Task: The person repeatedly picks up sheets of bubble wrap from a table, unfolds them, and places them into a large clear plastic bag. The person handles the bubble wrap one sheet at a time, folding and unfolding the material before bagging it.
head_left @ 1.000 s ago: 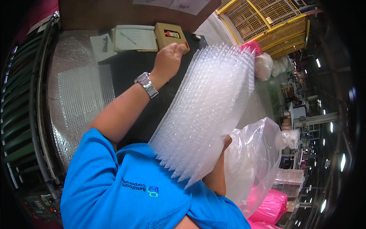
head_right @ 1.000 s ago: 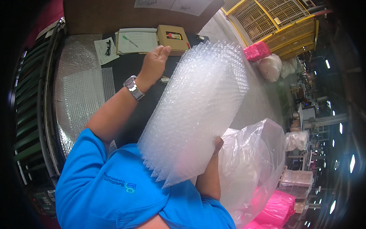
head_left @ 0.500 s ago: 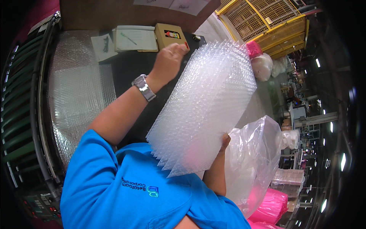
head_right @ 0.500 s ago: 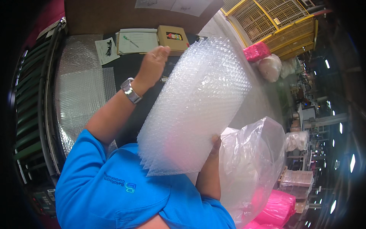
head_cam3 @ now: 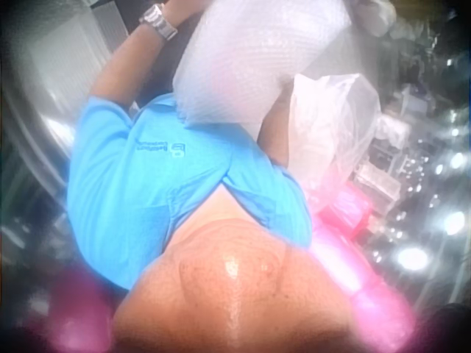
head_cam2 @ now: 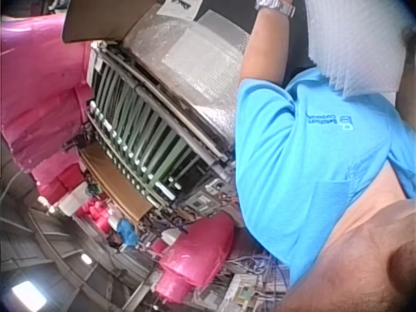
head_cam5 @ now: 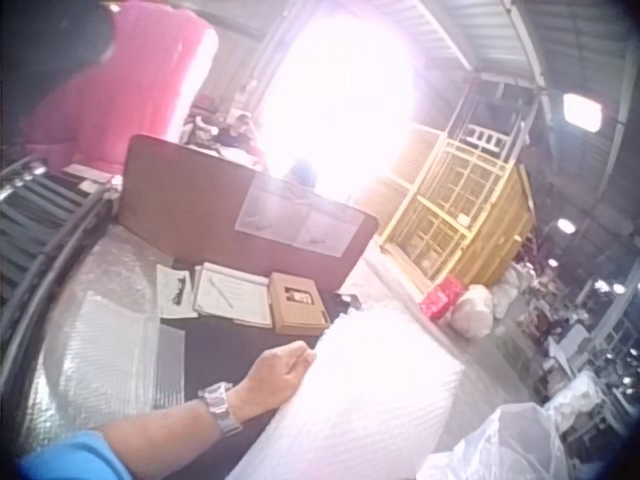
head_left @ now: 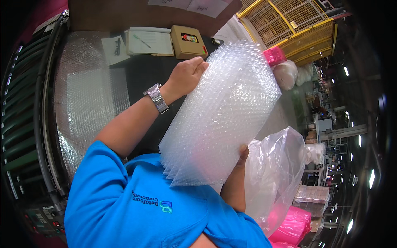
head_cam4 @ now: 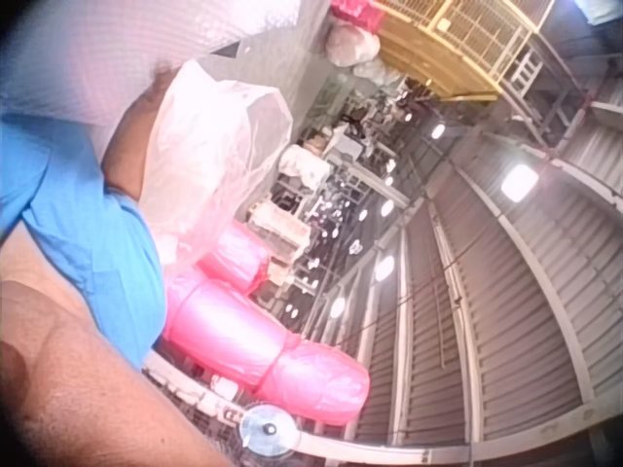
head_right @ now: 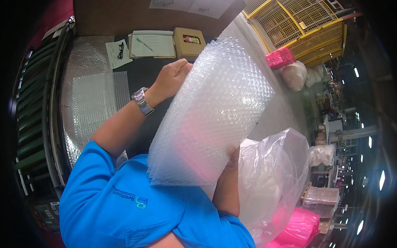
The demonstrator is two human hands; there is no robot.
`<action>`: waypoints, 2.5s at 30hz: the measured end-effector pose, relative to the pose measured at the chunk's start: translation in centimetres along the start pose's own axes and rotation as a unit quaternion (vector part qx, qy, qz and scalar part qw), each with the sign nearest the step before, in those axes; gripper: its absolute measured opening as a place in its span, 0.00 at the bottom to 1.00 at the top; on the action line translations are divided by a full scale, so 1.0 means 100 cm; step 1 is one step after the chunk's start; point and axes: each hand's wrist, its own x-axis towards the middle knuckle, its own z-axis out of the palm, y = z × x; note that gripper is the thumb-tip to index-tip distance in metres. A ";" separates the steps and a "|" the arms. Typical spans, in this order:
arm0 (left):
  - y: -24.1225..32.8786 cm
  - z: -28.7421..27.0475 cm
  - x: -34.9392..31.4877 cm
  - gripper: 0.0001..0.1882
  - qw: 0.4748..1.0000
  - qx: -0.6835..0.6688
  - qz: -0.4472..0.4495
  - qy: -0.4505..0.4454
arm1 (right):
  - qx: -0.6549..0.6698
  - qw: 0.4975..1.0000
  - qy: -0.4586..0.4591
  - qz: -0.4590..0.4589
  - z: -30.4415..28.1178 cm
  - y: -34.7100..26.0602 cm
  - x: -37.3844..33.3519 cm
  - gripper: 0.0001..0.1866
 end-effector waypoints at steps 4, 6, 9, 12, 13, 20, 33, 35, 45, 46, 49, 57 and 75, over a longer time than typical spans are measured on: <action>-0.008 -0.001 0.003 0.15 0.992 -0.072 0.000 0.101 | 0.002 1.000 -0.004 -0.001 0.005 -0.003 0.002 0.47; -0.006 -0.009 0.004 0.13 0.973 -0.192 -0.074 0.102 | -0.014 1.000 0.008 -0.006 0.001 -0.003 0.001 0.46; -0.001 -0.021 0.003 0.08 0.949 -0.274 -0.077 0.134 | -0.038 0.999 0.021 -0.005 -0.009 0.001 0.001 0.45; -0.002 -0.028 -0.004 0.05 0.954 -0.264 -0.091 0.109 | -0.035 0.999 0.012 0.003 -0.012 0.003 0.004 0.45; -0.001 -0.029 -0.007 0.06 0.959 -0.250 -0.098 0.091 | -0.032 0.999 0.010 0.004 -0.012 0.004 0.005 0.45; -0.003 -0.010 -0.020 0.12 0.992 -0.115 -0.048 -0.028 | 0.020 0.999 -0.021 0.014 -0.021 0.008 0.012 0.45; 0.005 -0.019 -0.021 0.09 0.901 -0.403 -0.120 0.108 | 0.017 0.999 -0.032 0.027 -0.031 0.012 0.015 0.47; 0.006 -0.030 -0.020 0.09 0.893 -0.418 -0.099 0.133 | 0.054 0.997 -0.027 0.048 -0.028 0.011 0.014 0.47; -0.001 -0.012 -0.015 0.18 0.999 -0.026 -0.032 -0.016 | 0.032 0.998 -0.047 0.020 -0.022 0.019 0.018 0.46; -0.003 -0.011 -0.012 0.18 1.000 -0.025 0.002 -0.017 | 0.032 0.998 -0.042 0.018 -0.013 0.017 0.016 0.45; -0.004 -0.014 -0.009 0.16 0.999 -0.010 -0.006 -0.039 | 0.043 0.998 -0.038 0.020 -0.011 0.016 0.014 0.44; 0.006 -0.029 -0.015 0.12 0.875 -0.458 -0.098 0.121 | 0.055 0.997 -0.043 0.022 -0.028 0.020 0.014 0.44; 0.000 -0.013 -0.037 0.17 0.959 -0.266 -0.089 0.042 | -0.024 1.000 -0.007 0.004 -0.029 0.026 0.017 0.45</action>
